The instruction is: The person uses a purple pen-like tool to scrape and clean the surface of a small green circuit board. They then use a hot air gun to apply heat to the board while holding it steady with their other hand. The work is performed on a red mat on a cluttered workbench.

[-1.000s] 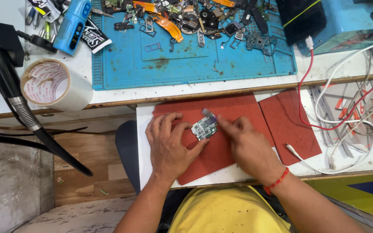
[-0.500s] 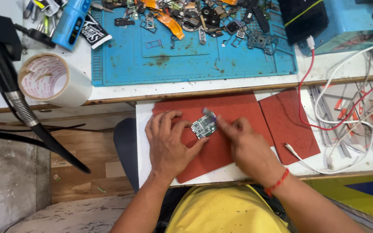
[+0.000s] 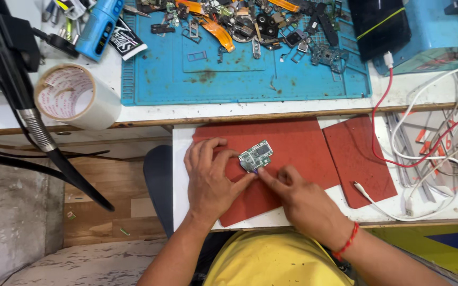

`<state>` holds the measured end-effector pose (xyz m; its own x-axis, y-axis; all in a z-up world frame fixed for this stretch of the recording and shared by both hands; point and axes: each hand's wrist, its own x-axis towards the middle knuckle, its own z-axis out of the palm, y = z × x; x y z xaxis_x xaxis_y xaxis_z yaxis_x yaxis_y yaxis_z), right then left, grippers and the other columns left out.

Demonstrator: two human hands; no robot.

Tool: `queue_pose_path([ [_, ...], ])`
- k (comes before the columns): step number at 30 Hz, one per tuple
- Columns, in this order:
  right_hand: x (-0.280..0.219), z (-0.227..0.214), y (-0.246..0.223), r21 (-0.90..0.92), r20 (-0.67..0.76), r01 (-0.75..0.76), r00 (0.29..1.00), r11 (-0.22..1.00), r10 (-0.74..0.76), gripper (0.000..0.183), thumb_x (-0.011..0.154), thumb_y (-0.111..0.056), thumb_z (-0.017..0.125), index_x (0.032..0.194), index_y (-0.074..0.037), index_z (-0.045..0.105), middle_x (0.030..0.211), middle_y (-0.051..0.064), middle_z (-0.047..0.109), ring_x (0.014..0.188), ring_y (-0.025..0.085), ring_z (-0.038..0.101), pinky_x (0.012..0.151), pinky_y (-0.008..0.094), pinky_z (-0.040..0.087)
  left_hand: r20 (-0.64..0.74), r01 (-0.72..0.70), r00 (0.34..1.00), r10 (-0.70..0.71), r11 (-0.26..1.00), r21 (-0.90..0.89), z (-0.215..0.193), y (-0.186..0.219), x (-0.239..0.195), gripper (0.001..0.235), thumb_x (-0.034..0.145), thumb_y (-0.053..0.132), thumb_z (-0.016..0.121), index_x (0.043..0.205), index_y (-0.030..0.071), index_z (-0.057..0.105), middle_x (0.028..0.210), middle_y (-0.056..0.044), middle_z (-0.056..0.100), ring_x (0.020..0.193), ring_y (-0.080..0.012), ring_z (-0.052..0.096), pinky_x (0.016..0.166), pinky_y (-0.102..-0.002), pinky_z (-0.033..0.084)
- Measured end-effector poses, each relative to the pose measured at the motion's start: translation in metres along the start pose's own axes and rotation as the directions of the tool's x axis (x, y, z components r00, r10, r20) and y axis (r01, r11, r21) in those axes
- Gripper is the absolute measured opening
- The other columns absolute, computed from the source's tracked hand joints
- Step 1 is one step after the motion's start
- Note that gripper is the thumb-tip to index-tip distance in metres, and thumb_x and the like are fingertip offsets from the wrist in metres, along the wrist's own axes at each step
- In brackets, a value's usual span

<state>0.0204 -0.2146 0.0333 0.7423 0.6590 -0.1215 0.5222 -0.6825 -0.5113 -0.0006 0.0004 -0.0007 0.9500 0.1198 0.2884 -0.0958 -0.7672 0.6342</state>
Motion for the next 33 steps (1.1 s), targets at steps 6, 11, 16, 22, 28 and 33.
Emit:
queue_pose_path([
  [6, -0.010, -0.004, -0.011, -0.076, 0.128, -0.287, 0.947, 0.955, 0.295, 0.084, 0.077, 0.006, 0.048, 0.155, -0.027, 0.049, 0.120, 0.016, 0.058, 0.074, 0.037, 0.071, 0.064, 0.048, 0.059, -0.008, -0.033, 0.999, 0.033, 0.999, -0.023, -0.001, -0.003, -0.001, 0.052, 0.058, 0.042, 0.096, 0.095, 0.013, 0.074, 0.125, -0.007, 0.059, 0.125, -0.0329, 0.046, 0.110, -0.051, 0.032],
  [11, 0.018, 0.014, -0.008, -0.092, 0.007, -0.168, 0.986, 0.982, 0.169, 0.073, 0.081, 0.006, 0.049, 0.149, -0.018, 0.050, 0.116, 0.022, 0.056, 0.080, 0.042, 0.068, 0.067, 0.052, 0.056, -0.008, 0.028, 1.000, -0.029, 0.998, -0.050, 0.002, -0.002, 0.003, 0.062, 0.056, 0.036, 0.097, 0.105, 0.009, 0.071, 0.126, -0.011, 0.057, 0.125, -0.0341, 0.047, 0.111, -0.051, 0.032],
  [16, -0.003, 0.002, -0.007, -0.101, 0.073, -0.206, 0.974, 0.973, 0.214, 0.078, 0.080, 0.005, 0.048, 0.153, -0.023, 0.048, 0.117, 0.017, 0.057, 0.080, 0.038, 0.071, 0.068, 0.049, 0.058, -0.016, 0.029, 0.999, -0.030, 0.997, -0.067, 0.001, -0.003, 0.003, 0.065, 0.053, 0.041, 0.097, 0.104, 0.011, 0.069, 0.124, -0.010, 0.057, 0.123, -0.0327, 0.048, 0.110, -0.051, 0.032],
  [22, 0.011, 0.017, -0.002, -0.066, -0.010, -0.146, 0.989, 0.987, 0.145, 0.071, 0.082, 0.002, 0.052, 0.148, -0.023, 0.051, 0.119, 0.015, 0.061, 0.078, 0.038, 0.070, 0.066, 0.049, 0.058, -0.009, 0.002, 1.000, -0.002, 1.000, 0.001, -0.001, -0.003, 0.001, 0.054, 0.058, 0.038, 0.095, 0.099, 0.013, 0.073, 0.123, -0.009, 0.059, 0.124, -0.0325, 0.049, 0.110, -0.050, 0.033],
  [28, -0.007, -0.010, 0.041, -0.105, -0.400, -0.255, 0.896, 0.961, 0.193, 0.052, 0.091, -0.009, 0.063, 0.141, -0.023, 0.062, 0.109, 0.010, 0.065, 0.081, 0.033, 0.069, 0.061, 0.045, 0.054, -0.043, -0.087, 0.995, 0.085, 0.995, -0.038, -0.009, 0.001, 0.001, 0.052, 0.062, 0.042, 0.094, 0.098, 0.009, 0.075, 0.120, -0.011, 0.061, 0.120, -0.0339, 0.052, 0.106, -0.053, 0.037],
  [33, -0.012, -0.009, 0.084, -0.289, -0.634, -0.267, 0.773, 0.919, 0.026, 0.031, 0.094, -0.017, 0.075, 0.125, -0.016, 0.075, 0.106, 0.007, 0.066, 0.093, 0.028, 0.067, 0.079, 0.039, 0.055, -0.382, -0.160, 0.907, 0.180, 0.983, 0.086, -0.063, -0.023, -0.001, 0.040, 0.079, 0.034, 0.092, 0.106, 0.011, 0.074, 0.124, -0.009, 0.061, 0.118, -0.0318, 0.058, 0.100, -0.045, 0.050],
])
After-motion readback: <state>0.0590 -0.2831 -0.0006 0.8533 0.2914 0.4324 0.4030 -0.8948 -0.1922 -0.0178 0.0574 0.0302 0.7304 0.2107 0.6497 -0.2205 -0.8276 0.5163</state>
